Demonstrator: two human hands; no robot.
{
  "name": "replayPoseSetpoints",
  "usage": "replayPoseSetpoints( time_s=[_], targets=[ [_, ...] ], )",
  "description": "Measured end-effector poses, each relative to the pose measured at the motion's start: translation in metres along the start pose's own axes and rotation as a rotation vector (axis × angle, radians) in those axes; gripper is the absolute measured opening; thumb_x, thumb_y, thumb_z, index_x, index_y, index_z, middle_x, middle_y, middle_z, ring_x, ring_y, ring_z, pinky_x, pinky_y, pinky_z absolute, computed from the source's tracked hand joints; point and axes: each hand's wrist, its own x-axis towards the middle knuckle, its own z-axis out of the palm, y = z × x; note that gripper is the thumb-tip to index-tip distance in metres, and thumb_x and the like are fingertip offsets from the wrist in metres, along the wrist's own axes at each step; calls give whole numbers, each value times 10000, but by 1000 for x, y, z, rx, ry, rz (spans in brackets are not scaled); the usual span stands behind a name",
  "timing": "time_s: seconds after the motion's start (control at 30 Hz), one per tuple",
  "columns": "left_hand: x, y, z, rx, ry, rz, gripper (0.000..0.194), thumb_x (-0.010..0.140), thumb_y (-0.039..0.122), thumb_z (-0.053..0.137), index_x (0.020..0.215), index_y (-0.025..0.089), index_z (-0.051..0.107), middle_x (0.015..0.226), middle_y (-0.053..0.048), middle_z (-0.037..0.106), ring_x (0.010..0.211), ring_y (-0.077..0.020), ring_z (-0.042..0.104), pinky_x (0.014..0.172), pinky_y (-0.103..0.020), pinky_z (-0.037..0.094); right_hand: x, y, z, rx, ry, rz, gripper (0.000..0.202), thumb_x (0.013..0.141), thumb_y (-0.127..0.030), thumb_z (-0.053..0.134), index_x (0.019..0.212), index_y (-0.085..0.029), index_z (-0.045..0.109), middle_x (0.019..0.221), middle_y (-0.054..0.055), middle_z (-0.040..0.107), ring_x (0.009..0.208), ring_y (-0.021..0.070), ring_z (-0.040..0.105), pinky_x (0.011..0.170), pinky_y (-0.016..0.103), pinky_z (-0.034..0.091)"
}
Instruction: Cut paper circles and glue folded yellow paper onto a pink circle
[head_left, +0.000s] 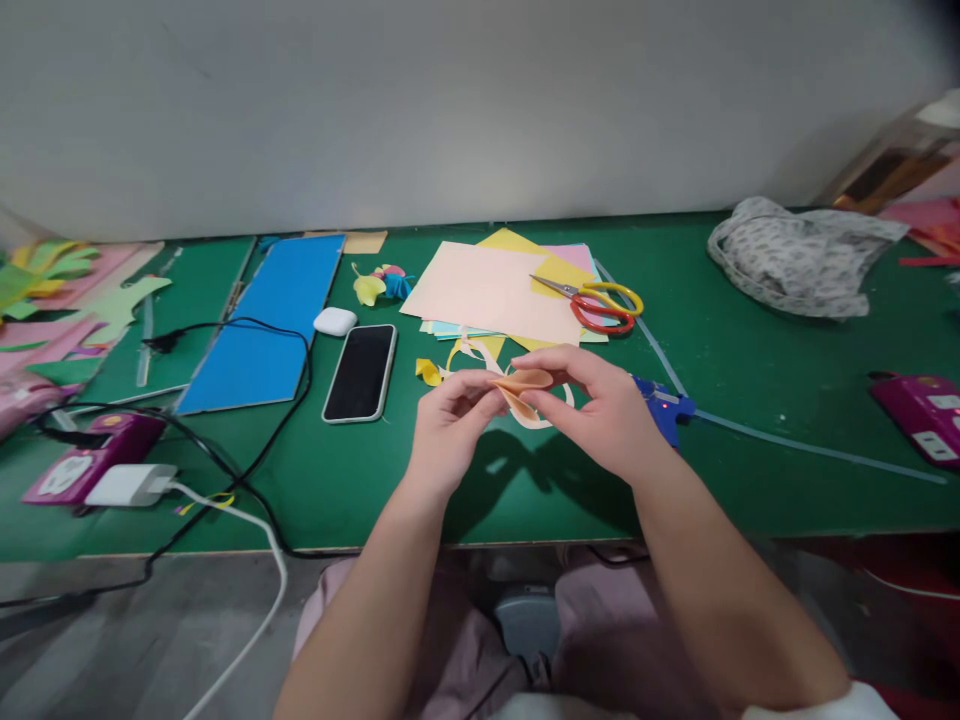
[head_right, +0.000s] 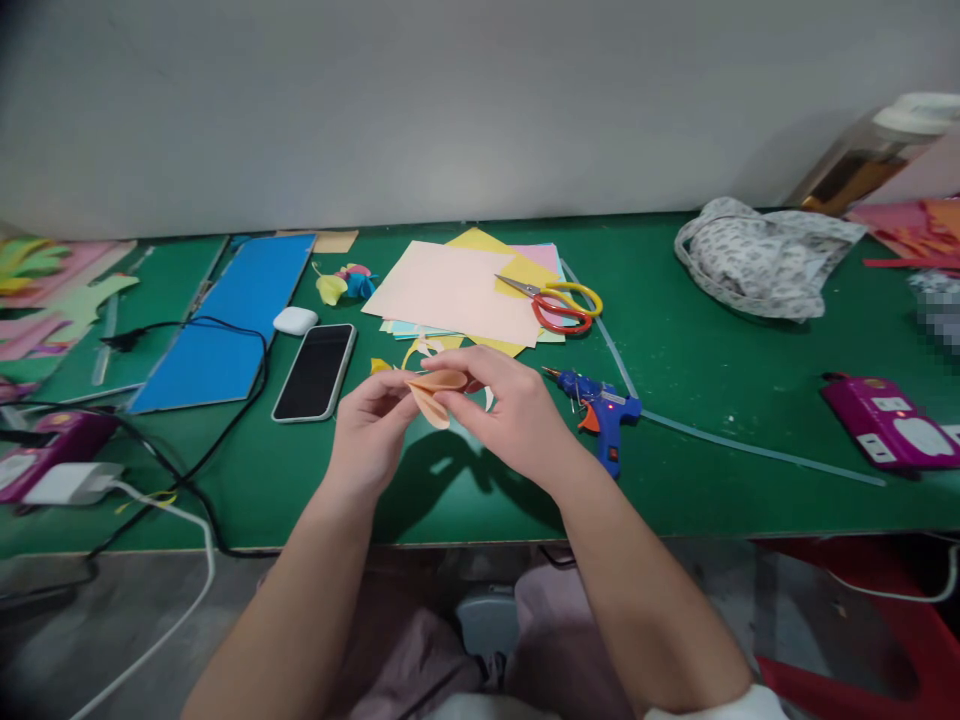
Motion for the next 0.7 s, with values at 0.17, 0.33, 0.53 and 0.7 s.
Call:
replayPoseSetpoints(
  time_s=[0.17,0.33,0.53,0.7],
  targets=[
    [-3,-1,2,21,-1,-12,200,830,362,621,927,214,715,910,-43,704,762,-132,645,707,-250,527,0,3,6,-192,43,-103,213,867,-146,577,1055,-242,610,994,20,687,914,168,639,815,309,524],
    [-5,3,11,5,-56,-32,274,752,301,714,1021,258,681,777,5,674,664,-108,612,623,-220,509,0,7,12,-307,34,-132,244,871,-126,546,1089,-217,607,965,55,681,890,182,631,769,315,530],
    [-4,6,13,-22,-91,-88,380,756,235,704,1124,242,606,823,-22,668,730,-135,632,660,-255,531,0,6,15,-201,68,-23,296,835,-97,562,1079,-258,611,1040,25,678,926,184,638,779,325,541],
    [-4,3,8,53,-84,-62,376,770,226,696,1134,270,613,769,-1,649,700,-117,623,663,-237,527,3,8,16,281,90,302,299,784,-143,622,1057,-266,613,874,-21,676,658,124,642,595,261,563]
  ],
)
